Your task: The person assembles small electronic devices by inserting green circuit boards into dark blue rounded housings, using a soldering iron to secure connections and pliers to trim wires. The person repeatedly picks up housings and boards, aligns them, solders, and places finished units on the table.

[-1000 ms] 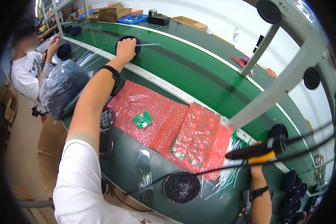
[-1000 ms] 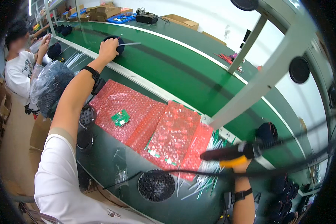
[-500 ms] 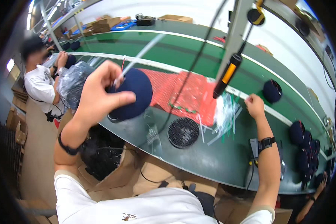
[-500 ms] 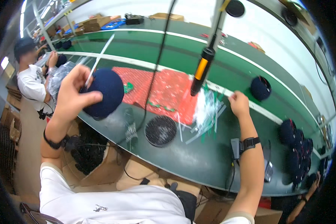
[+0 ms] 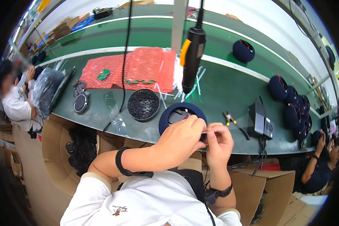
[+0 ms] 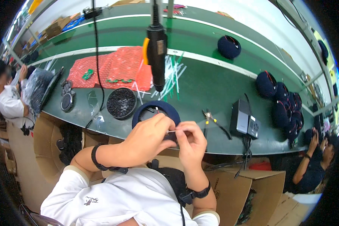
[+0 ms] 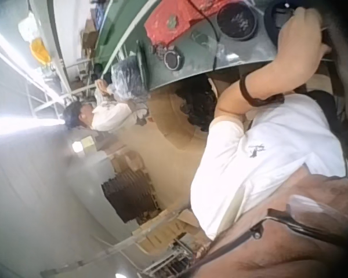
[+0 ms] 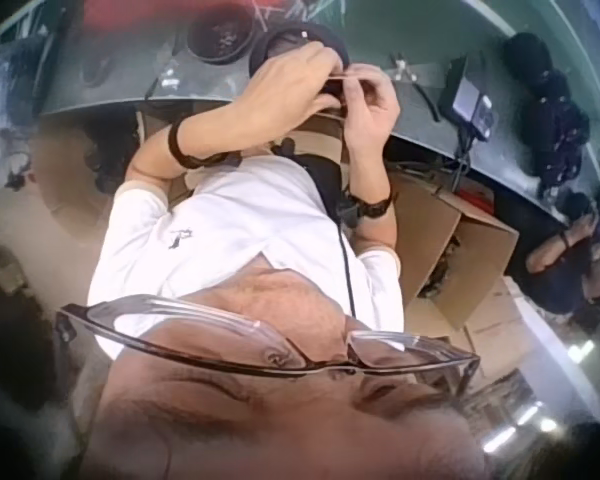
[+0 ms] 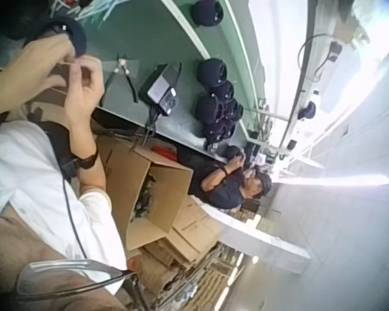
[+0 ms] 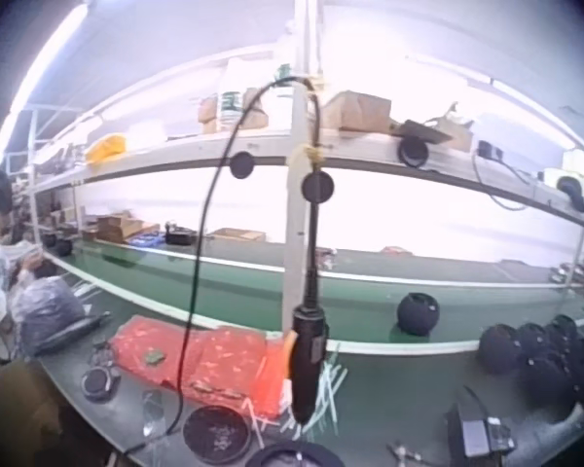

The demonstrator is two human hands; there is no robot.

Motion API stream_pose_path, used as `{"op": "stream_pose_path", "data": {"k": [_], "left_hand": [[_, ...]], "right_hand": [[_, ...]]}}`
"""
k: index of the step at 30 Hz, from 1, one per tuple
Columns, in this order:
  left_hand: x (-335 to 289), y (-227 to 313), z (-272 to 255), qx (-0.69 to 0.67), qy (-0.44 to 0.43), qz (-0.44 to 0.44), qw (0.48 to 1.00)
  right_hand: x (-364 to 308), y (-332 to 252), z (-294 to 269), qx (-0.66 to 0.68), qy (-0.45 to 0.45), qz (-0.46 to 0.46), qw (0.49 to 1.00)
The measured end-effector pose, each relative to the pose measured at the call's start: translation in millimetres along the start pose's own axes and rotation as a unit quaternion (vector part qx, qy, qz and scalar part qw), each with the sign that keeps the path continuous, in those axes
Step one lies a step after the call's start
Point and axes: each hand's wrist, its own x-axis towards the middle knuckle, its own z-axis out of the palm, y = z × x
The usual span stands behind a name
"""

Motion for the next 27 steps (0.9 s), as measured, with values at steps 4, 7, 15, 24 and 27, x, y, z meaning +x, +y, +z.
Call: {"op": "stream_pose_path", "data": {"k": [4,7,15,24,27], "left_hand": [[3,-4,8,-0.017,0.013,-0.002,1.000],[8,-2,5,-0.033,0.004,-0.007,0.999],[12,13,-22,0.049,-0.136,0.027,0.989],[35,-10,-7,-0.084,-0.079,0.017,0.993],[35,-9,-7,-0.088,-0.078,0.005,0.993]], "right_hand": [[-5,14,1,0.101,0.038,0.016,0.994],[-4,18,-2,0.107,0.041,0.024,0.993],[-1,-10,-72,-0.718,0.019,-0.095,0.690],[-6,-34,-90,-0.555,-0.047,-0.064,0.828],[-16,-31,-74,-0.481,-0.056,-0.055,0.873]]}}
